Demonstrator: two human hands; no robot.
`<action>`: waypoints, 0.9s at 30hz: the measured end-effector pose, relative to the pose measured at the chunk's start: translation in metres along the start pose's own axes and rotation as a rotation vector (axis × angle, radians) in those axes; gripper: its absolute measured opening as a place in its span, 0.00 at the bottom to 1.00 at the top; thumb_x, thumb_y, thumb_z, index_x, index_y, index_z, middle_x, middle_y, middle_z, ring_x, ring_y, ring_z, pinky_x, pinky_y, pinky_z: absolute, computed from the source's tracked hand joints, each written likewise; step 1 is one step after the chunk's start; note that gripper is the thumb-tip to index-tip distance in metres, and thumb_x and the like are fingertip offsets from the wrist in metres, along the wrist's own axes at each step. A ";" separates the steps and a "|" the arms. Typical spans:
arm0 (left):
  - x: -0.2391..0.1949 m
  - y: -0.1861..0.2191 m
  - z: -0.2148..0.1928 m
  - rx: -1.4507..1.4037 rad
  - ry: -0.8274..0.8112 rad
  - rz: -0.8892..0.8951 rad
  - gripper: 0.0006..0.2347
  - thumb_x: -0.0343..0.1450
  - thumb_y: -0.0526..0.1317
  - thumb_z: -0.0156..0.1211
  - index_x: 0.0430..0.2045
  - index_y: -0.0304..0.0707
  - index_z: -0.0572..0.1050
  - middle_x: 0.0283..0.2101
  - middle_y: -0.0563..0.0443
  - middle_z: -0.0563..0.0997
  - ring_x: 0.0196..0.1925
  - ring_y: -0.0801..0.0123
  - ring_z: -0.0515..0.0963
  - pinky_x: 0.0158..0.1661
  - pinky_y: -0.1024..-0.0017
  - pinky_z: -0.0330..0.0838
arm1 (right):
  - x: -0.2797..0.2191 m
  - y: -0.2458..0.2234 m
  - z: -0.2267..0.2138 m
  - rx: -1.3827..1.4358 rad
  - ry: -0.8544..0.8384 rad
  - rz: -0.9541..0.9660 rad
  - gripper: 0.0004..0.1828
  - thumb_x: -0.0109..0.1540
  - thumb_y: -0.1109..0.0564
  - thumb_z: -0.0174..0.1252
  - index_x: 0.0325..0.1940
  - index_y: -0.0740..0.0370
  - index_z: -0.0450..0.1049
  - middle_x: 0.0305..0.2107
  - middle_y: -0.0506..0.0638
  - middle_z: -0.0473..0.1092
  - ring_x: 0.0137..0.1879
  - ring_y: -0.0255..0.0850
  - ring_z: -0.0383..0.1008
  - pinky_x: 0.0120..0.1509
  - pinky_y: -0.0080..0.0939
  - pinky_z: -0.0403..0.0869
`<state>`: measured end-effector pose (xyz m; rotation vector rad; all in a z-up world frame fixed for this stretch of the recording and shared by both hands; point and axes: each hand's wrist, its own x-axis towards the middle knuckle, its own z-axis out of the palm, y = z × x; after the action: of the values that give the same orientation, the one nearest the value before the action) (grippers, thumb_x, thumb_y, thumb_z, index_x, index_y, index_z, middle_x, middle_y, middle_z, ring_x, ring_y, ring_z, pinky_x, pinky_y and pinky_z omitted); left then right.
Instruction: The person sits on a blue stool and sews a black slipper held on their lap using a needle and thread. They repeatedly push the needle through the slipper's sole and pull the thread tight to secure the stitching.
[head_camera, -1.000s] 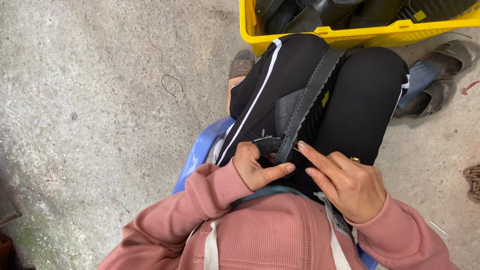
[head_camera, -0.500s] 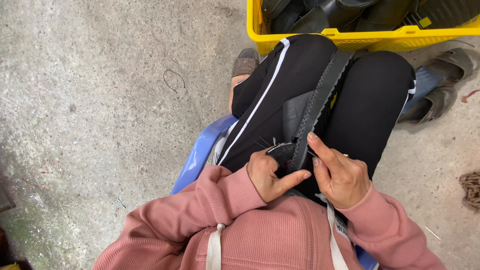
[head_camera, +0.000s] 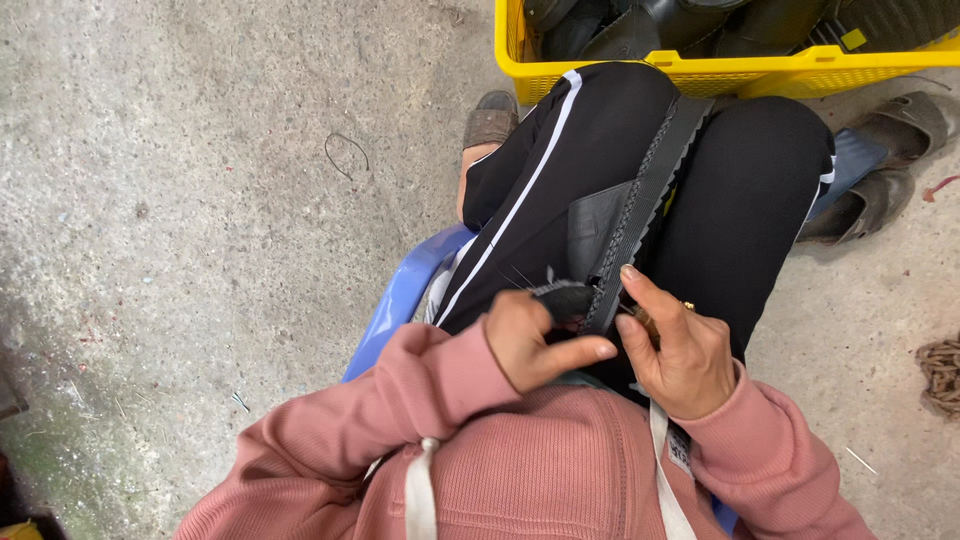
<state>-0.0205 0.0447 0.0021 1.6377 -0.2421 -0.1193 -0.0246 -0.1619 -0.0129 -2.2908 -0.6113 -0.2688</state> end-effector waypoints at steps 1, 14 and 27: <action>-0.001 0.000 -0.003 -0.011 -0.011 -0.005 0.14 0.62 0.42 0.70 0.34 0.30 0.78 0.27 0.42 0.81 0.30 0.56 0.83 0.31 0.67 0.76 | -0.007 -0.001 -0.002 0.079 -0.002 0.064 0.24 0.63 0.56 0.54 0.63 0.63 0.70 0.18 0.49 0.68 0.20 0.42 0.70 0.24 0.39 0.70; 0.022 0.041 -0.049 -0.355 -0.363 0.114 0.03 0.68 0.38 0.65 0.27 0.39 0.81 0.41 0.44 0.83 0.41 0.62 0.83 0.40 0.72 0.78 | 0.006 -0.020 -0.012 0.022 -0.087 0.113 0.20 0.62 0.62 0.56 0.58 0.62 0.72 0.24 0.52 0.72 0.24 0.46 0.73 0.26 0.43 0.73; 0.016 0.013 -0.026 0.086 -0.039 -0.134 0.26 0.61 0.40 0.71 0.54 0.39 0.71 0.24 0.52 0.79 0.25 0.69 0.80 0.29 0.73 0.77 | 0.012 -0.019 -0.029 0.046 -0.179 0.152 0.20 0.60 0.58 0.57 0.58 0.50 0.76 0.28 0.45 0.74 0.31 0.42 0.77 0.34 0.40 0.75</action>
<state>-0.0005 0.0654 0.0185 1.7378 -0.1690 -0.2456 -0.0247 -0.1663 0.0234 -2.3179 -0.5233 0.0240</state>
